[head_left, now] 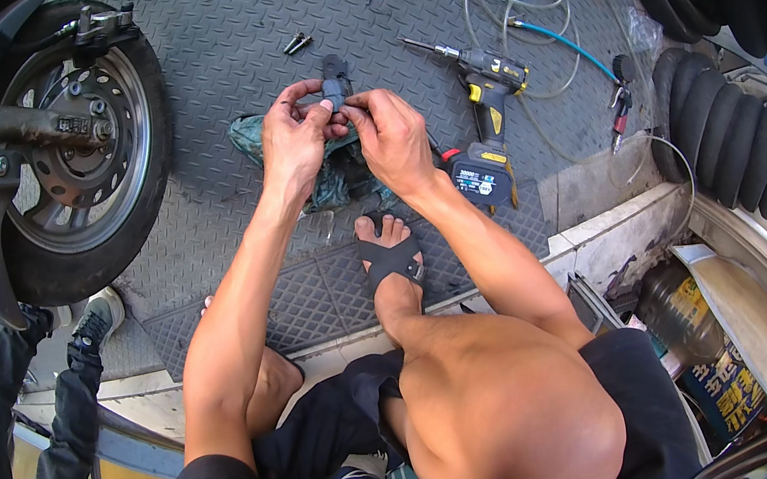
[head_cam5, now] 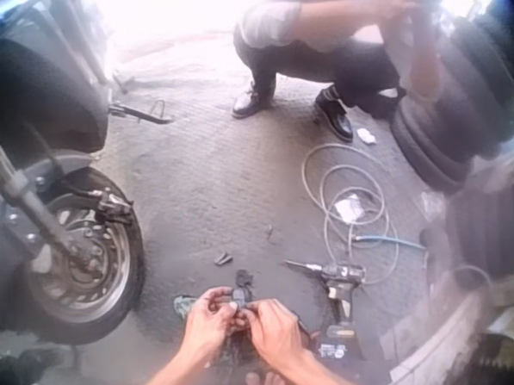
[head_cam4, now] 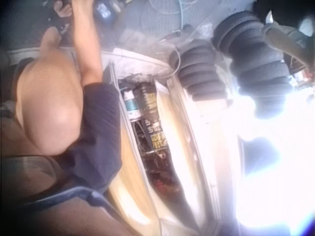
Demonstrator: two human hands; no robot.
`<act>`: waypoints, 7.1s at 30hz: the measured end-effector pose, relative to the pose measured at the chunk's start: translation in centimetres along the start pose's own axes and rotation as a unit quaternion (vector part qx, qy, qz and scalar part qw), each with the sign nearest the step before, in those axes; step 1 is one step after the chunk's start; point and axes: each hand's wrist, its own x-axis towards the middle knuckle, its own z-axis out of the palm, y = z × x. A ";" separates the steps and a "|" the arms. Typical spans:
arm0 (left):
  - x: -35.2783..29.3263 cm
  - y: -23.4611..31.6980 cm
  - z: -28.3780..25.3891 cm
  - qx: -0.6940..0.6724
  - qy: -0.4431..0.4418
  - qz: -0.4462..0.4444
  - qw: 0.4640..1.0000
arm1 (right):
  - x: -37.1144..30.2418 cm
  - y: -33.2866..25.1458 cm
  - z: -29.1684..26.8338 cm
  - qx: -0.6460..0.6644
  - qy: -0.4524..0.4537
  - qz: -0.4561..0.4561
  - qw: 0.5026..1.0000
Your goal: The person removes the brake caliper from a motorcycle front wheel, cleans the area with a cloth, and uses a screwdriver and impact driver to adjust and reattach components. The person then retrieves brake pads from a basket and prepares them for installation.
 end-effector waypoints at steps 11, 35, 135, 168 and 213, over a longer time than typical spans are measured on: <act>-0.2 -1.5 -0.9 0.109 0.010 0.116 0.987 | 0.5 -0.5 1.5 0.257 0.047 0.240 0.935; -4.0 3.9 -1.2 0.063 -0.118 0.203 0.970 | 2.1 -6.9 -4.5 0.279 0.017 0.122 0.952; -15.8 11.6 -3.5 0.060 -0.149 -0.091 0.983 | -6.4 -15.4 -2.2 0.622 -0.134 0.551 0.539; -12.3 8.8 -18.4 -0.059 -0.111 0.033 0.992 | -2.4 -14.6 4.5 0.231 -0.047 0.239 0.942; -16.3 7.6 -29.2 0.327 0.374 0.465 0.733 | 4.2 -12.2 29.2 0.666 0.020 0.285 0.689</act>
